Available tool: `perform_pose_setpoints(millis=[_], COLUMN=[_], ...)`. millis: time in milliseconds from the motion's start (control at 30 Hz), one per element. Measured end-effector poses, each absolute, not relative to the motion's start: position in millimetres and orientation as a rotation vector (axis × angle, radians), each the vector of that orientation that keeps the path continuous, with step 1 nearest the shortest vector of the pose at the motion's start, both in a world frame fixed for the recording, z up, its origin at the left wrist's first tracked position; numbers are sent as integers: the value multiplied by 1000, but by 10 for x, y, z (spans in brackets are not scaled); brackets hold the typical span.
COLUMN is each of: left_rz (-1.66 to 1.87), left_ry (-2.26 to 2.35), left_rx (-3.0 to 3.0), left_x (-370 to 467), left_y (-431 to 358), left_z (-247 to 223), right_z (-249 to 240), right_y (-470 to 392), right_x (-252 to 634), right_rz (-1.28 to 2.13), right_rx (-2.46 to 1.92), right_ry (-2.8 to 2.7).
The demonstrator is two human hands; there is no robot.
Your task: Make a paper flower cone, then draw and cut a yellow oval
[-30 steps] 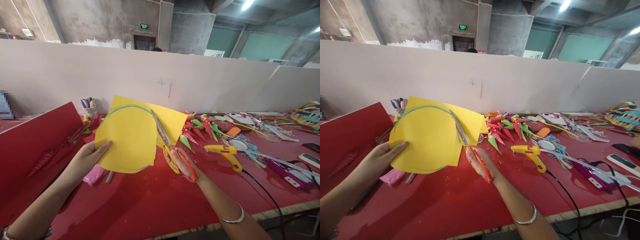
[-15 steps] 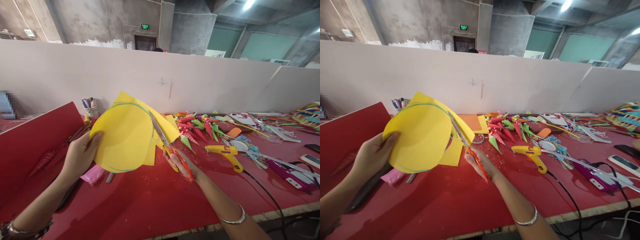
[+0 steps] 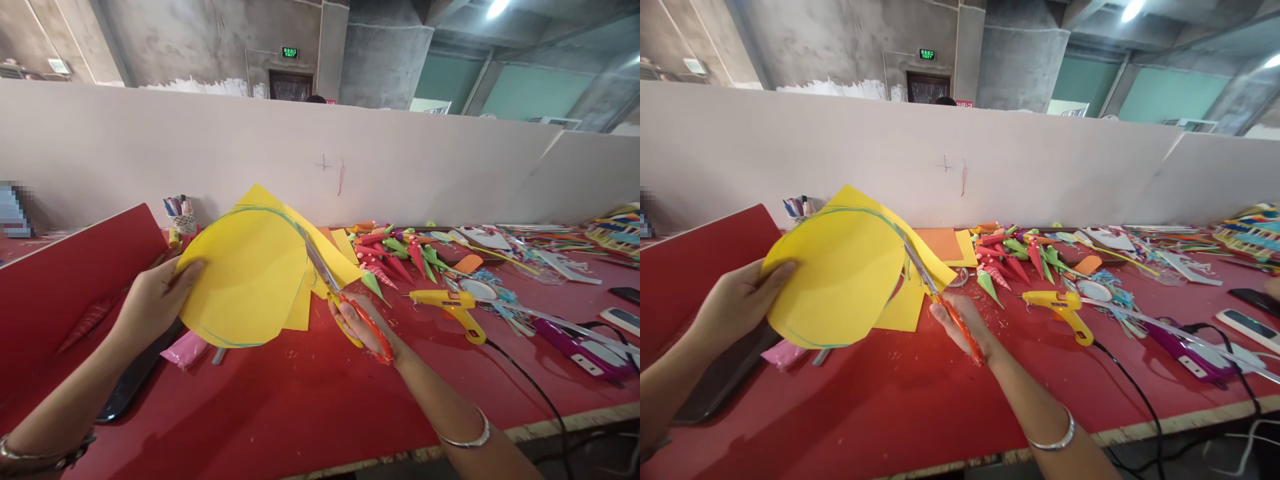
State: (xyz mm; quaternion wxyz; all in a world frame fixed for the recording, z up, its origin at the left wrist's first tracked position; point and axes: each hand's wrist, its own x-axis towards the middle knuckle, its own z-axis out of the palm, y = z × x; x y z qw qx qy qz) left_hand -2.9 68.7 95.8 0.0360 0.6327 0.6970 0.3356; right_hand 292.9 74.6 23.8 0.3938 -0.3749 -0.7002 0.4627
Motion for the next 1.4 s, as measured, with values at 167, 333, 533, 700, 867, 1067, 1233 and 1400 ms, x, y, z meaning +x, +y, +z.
perform_pose_setpoints(millis=[167,333,533,700,867,1067,1233,1400], left_rz=[995,989,959,939,944,946,967,938], left_ry=[2160,2143,2162,2154,2126,2074,1976,1952], left_rx=[1951,2005,1985,1955,1914,1900,1828,1774], left_x=[-53,-105,-173,-196,-197,-222,-247,-227], left_y=[702,702,697,690,703,710,739,745], left_z=[992,1034,1083,1106,1127,1158,1167,1179], right_z=[240,211,276,300,266,269,318,338], right_y=[753,792,795,777,761,756,724,698], right_x=[2948,2985,3038,3043,3022,3016,2998,2977], right_rz=[1177,1180,1217,1228,1223,1253,1283,1308], right_rx=[-982,-980,-871,-865,-842,-878,-928,-946], right_ry=[-1804,-1820,-1916,-1986,-1909,-1900,-1880,-1860])
